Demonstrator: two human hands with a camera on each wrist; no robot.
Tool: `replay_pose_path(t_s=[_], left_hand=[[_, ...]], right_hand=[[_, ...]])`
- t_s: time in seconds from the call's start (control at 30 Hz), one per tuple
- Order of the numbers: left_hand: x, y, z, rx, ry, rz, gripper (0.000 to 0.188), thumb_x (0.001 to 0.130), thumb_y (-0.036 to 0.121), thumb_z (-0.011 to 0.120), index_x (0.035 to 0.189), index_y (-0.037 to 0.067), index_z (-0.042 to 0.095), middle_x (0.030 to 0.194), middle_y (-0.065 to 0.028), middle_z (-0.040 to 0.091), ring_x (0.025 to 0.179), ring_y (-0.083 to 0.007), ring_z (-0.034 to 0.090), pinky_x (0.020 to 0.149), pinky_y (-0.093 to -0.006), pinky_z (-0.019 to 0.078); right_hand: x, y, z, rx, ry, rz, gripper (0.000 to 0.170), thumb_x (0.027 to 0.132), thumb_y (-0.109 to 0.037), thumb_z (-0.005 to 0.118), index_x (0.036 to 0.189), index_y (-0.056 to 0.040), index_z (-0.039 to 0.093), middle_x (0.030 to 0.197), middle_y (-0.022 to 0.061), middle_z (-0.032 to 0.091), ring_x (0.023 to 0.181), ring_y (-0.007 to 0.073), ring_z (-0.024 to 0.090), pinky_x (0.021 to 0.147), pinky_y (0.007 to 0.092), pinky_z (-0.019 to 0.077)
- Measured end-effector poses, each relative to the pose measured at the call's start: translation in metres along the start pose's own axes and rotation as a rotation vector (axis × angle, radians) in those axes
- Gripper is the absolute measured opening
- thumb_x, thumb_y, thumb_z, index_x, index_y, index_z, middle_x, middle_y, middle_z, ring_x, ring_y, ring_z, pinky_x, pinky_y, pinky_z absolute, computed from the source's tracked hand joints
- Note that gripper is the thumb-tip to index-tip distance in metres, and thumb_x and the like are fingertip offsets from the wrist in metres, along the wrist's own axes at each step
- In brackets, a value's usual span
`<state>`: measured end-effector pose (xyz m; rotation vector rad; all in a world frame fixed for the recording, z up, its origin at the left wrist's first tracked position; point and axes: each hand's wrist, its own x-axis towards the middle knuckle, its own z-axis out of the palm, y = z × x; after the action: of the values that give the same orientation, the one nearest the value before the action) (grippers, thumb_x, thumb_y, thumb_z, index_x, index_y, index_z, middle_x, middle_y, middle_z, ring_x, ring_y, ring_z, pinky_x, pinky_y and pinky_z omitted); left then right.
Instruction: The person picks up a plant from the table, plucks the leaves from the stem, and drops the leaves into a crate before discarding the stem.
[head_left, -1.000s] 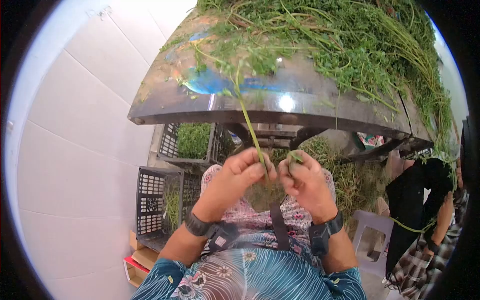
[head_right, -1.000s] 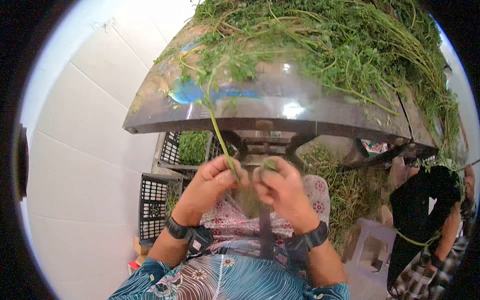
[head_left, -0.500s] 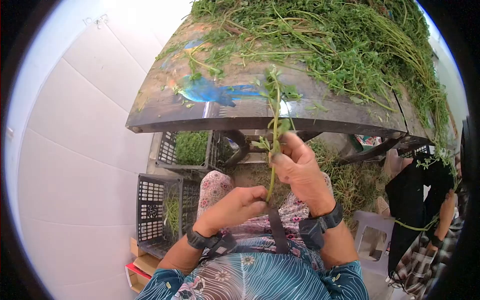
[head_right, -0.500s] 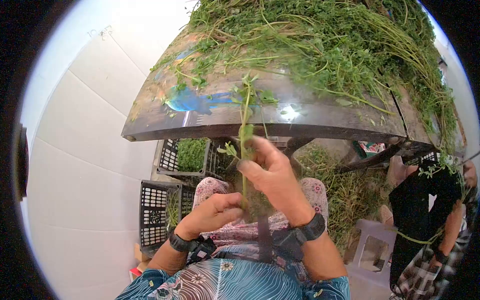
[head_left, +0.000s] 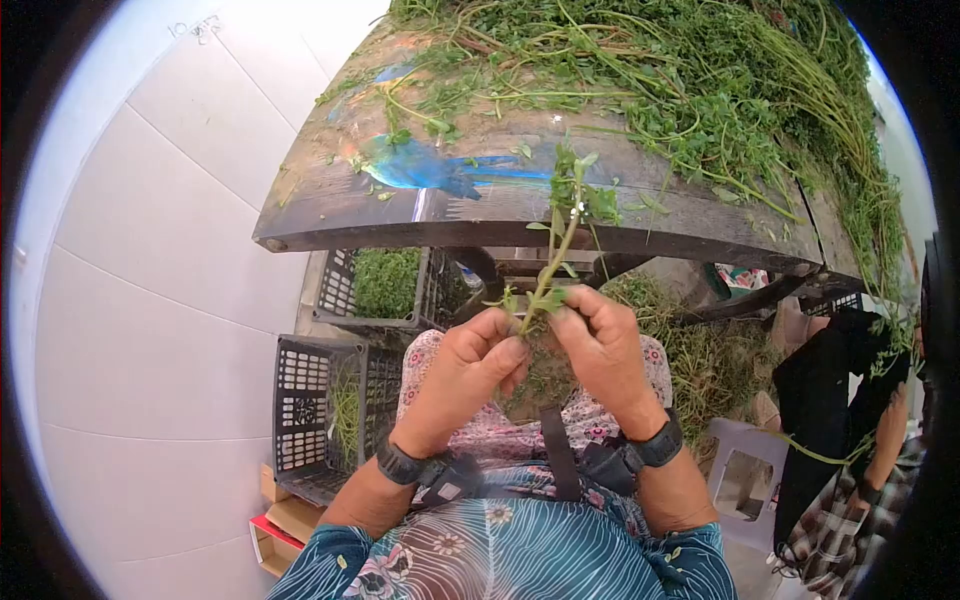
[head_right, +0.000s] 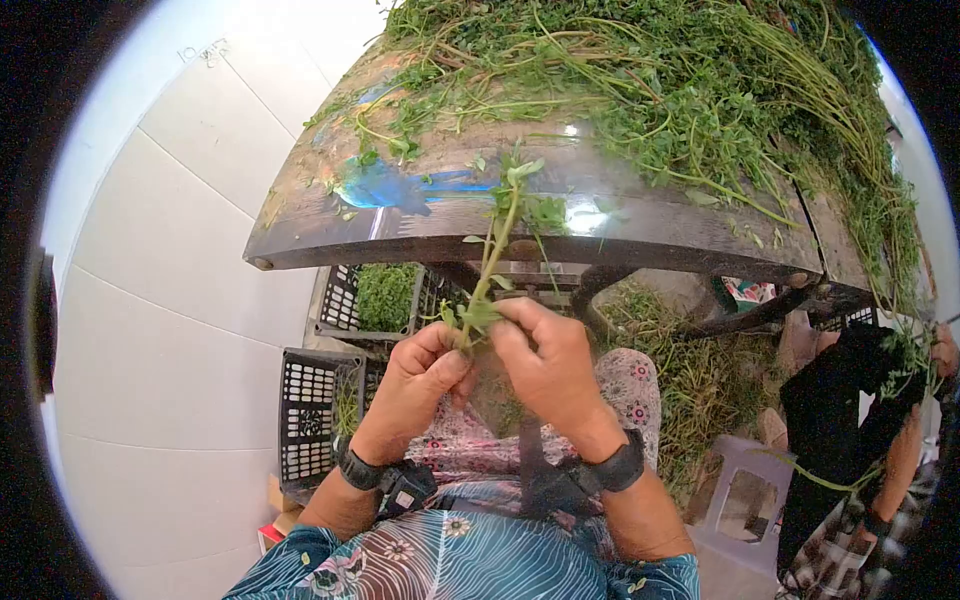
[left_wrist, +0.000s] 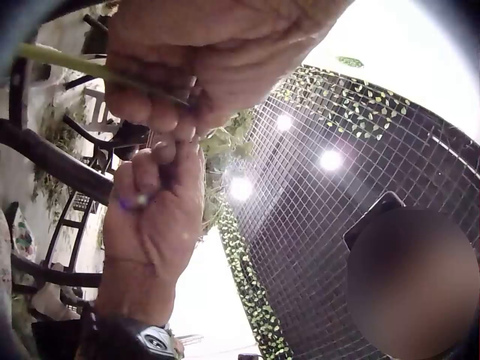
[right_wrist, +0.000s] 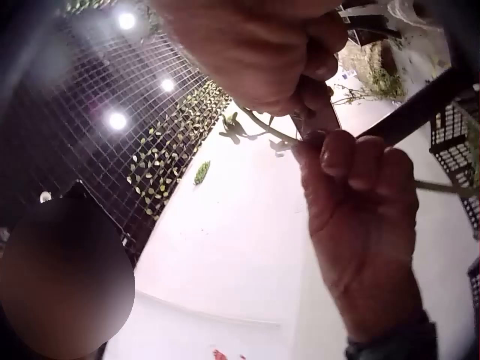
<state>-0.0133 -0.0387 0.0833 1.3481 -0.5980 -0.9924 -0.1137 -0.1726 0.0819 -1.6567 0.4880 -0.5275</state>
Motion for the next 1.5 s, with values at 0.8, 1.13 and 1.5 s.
replay_pose_path(t_s=[0.8,1.13,1.5], left_hand=[[0.000,-0.003,0.000,-0.042,0.000,0.014,0.009,0.086,0.011,0.055,0.087,0.002,0.054,0.070,-0.0005,0.055,0.058,-0.0061,0.050,0.052,-0.0210,0.0418],[-0.001,-0.005,0.002,0.364,0.090,0.122,0.012,0.079,0.009,0.062,0.084,0.000,0.056,0.072,-0.0009,0.057,0.065,-0.0059,0.051,0.058,-0.0219,0.0424],[-0.001,-0.004,0.006,0.565,0.116,0.201,0.013,0.077,0.009,0.064,0.084,0.000,0.057,0.071,-0.0057,0.059,0.063,-0.0095,0.053,0.058,-0.0246,0.0431]], right_hand=[[-0.010,0.023,-0.003,0.242,-0.102,0.037,0.025,0.070,0.008,0.057,0.094,0.0013,0.057,0.095,0.0094,0.058,0.082,0.0207,0.059,0.073,0.0297,0.0468],[-0.014,-0.008,-0.017,0.653,-0.053,0.282,0.022,0.081,-0.005,0.057,0.101,0.0015,0.054,0.087,0.0043,0.061,0.075,0.0111,0.057,0.063,0.0237,0.0455],[-0.011,-0.009,-0.018,-0.292,-0.047,-0.153,0.017,0.077,-0.007,0.054,0.091,0.0013,0.059,0.075,0.0142,0.061,0.061,0.0264,0.056,0.058,0.0333,0.0447]])
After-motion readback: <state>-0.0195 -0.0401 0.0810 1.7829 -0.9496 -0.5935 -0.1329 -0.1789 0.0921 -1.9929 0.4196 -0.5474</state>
